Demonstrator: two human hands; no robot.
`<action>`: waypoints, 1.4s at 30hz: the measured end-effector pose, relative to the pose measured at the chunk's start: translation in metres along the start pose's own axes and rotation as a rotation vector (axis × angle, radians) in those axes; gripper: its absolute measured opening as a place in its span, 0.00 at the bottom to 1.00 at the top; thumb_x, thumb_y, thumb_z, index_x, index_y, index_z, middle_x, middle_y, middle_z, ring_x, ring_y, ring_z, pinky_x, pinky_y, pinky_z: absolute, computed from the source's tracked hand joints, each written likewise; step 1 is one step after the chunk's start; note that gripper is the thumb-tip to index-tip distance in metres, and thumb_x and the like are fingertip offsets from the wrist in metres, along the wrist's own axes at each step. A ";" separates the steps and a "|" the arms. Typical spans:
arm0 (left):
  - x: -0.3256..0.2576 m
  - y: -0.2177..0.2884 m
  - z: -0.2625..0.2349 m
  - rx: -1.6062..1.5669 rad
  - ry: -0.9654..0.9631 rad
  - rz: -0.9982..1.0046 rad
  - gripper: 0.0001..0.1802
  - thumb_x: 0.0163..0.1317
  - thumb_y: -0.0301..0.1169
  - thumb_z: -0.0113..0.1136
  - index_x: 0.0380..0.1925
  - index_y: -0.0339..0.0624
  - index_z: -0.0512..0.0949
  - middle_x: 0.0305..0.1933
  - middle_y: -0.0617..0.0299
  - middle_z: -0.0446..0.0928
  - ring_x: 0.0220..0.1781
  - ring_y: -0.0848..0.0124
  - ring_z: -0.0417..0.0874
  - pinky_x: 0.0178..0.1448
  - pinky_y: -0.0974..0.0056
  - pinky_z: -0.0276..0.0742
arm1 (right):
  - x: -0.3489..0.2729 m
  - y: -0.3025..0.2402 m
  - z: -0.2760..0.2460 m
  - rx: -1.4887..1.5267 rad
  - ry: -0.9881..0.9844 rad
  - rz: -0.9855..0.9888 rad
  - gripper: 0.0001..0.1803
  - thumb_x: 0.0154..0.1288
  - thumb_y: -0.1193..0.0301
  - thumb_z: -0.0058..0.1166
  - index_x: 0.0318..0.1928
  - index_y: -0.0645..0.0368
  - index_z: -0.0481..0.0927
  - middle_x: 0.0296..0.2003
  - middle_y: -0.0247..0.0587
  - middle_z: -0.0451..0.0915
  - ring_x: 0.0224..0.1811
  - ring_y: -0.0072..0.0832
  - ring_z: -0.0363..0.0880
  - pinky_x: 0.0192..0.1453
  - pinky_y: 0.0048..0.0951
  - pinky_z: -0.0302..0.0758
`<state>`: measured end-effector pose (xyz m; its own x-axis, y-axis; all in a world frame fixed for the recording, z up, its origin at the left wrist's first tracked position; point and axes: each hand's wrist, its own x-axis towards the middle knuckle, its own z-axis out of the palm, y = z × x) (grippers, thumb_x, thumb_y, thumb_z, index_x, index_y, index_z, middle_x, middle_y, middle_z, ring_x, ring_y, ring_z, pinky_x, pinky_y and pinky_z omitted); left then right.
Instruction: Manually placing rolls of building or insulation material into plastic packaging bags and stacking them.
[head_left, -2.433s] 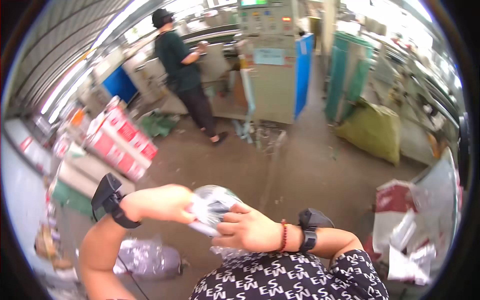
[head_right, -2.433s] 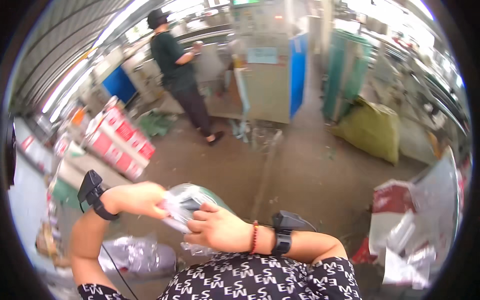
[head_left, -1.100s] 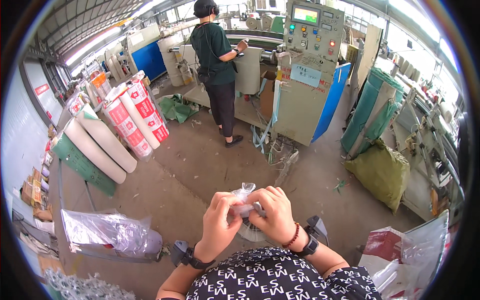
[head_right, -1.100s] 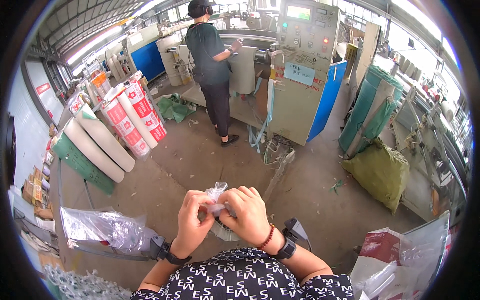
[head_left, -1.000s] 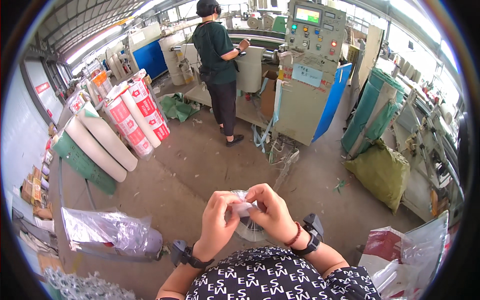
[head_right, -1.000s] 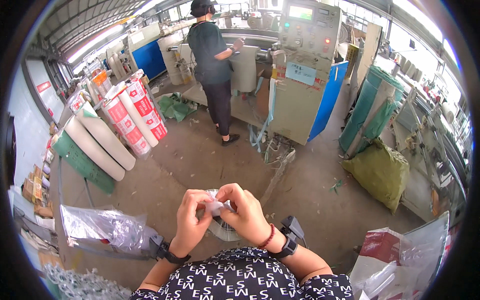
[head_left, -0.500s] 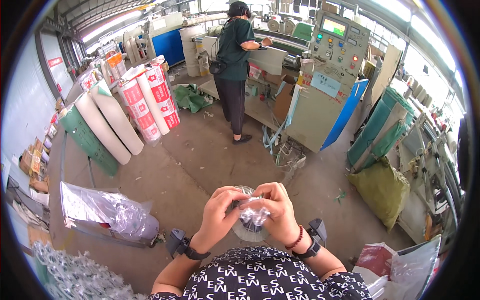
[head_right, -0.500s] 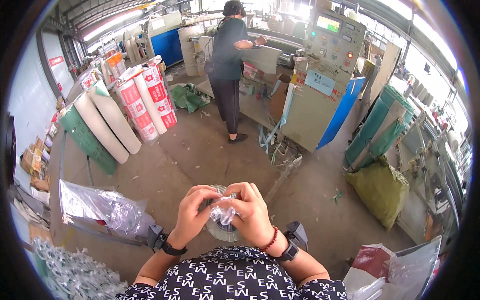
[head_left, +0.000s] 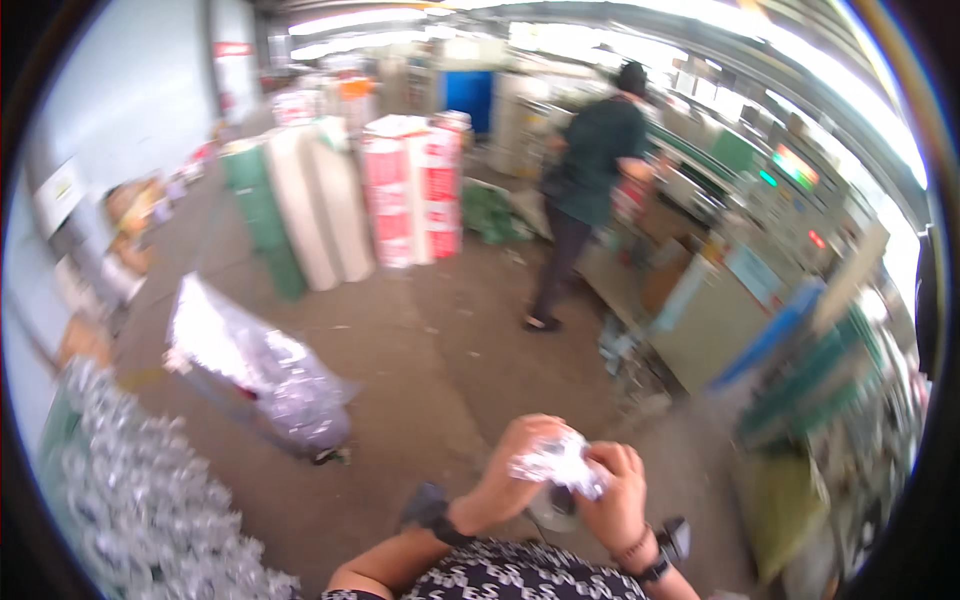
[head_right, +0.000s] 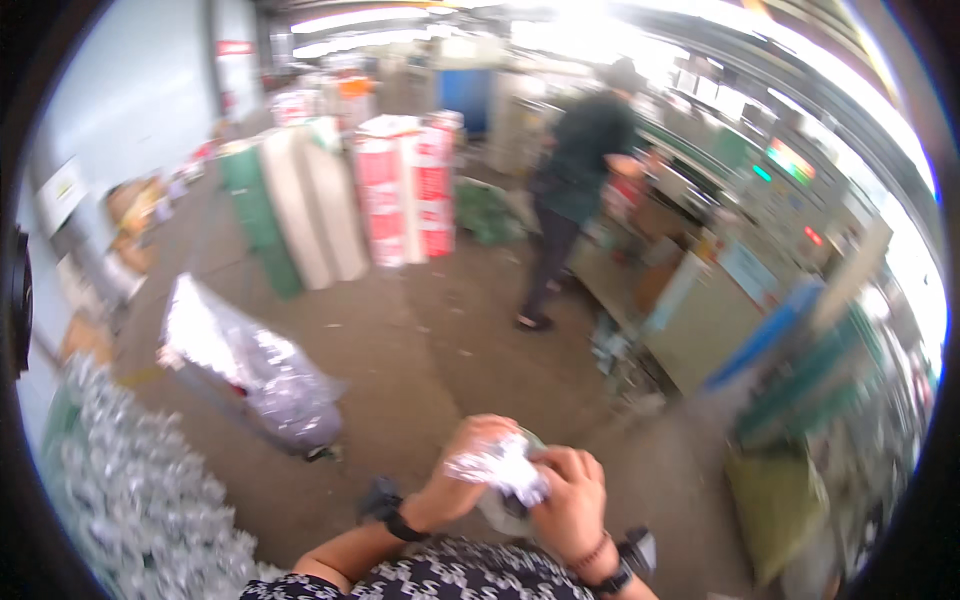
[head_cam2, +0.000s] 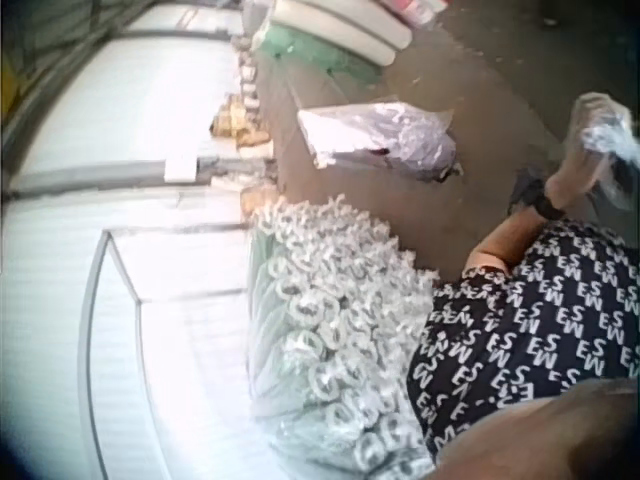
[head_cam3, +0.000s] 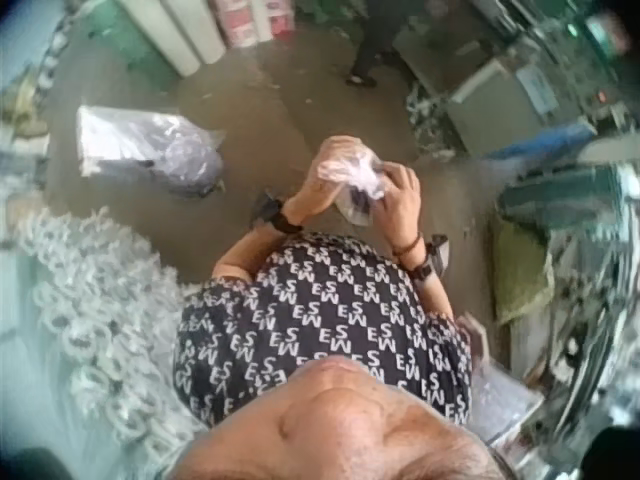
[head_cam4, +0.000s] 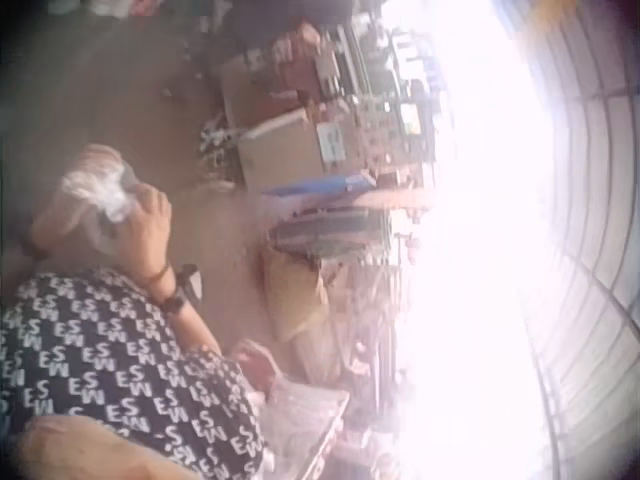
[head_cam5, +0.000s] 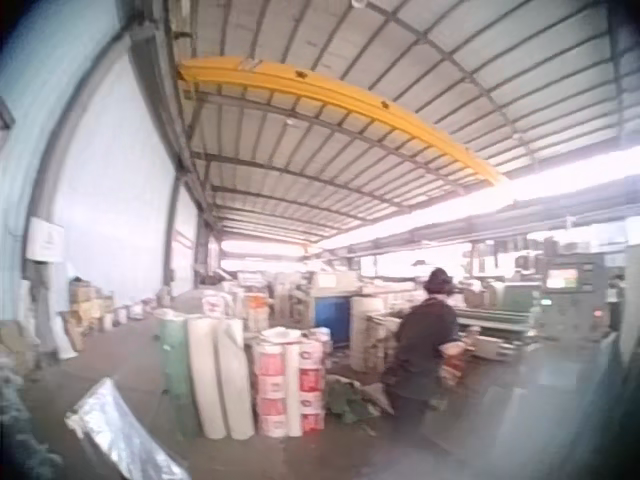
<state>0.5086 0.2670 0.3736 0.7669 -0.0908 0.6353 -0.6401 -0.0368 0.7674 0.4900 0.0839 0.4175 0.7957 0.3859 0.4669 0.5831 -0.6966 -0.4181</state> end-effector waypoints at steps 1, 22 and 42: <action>-0.003 -0.004 -0.005 0.017 0.026 0.022 0.21 0.59 0.25 0.55 0.54 0.37 0.70 0.57 0.52 0.69 0.61 0.57 0.70 0.66 0.58 0.64 | 0.000 0.006 0.006 0.005 -0.012 -0.035 0.19 0.43 0.73 0.61 0.41 0.58 0.82 0.46 0.39 0.77 0.48 0.41 0.75 0.54 0.39 0.69; -0.286 -0.207 0.221 -0.248 1.047 -0.607 0.24 0.74 0.41 0.38 0.65 0.43 0.64 0.65 0.55 0.70 0.62 0.59 0.73 0.67 0.50 0.67 | -0.013 0.250 -0.067 1.209 -0.194 0.590 0.30 0.66 0.62 0.49 0.63 0.64 0.63 0.58 0.43 0.69 0.59 0.37 0.68 0.65 0.34 0.64; -0.225 0.052 0.050 -0.677 1.401 -0.032 0.26 0.73 0.45 0.42 0.65 0.43 0.64 0.64 0.57 0.70 0.63 0.60 0.72 0.66 0.53 0.70 | -0.128 0.316 0.010 1.309 -0.955 1.211 0.39 0.72 0.49 0.43 0.71 0.64 0.52 0.70 0.49 0.55 0.71 0.42 0.55 0.74 0.39 0.54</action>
<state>0.3001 0.2362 0.2661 0.4555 0.8838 -0.1069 -0.7798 0.4540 0.4311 0.5739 -0.1797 0.2177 0.3504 0.5881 -0.7290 -0.8168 -0.1891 -0.5451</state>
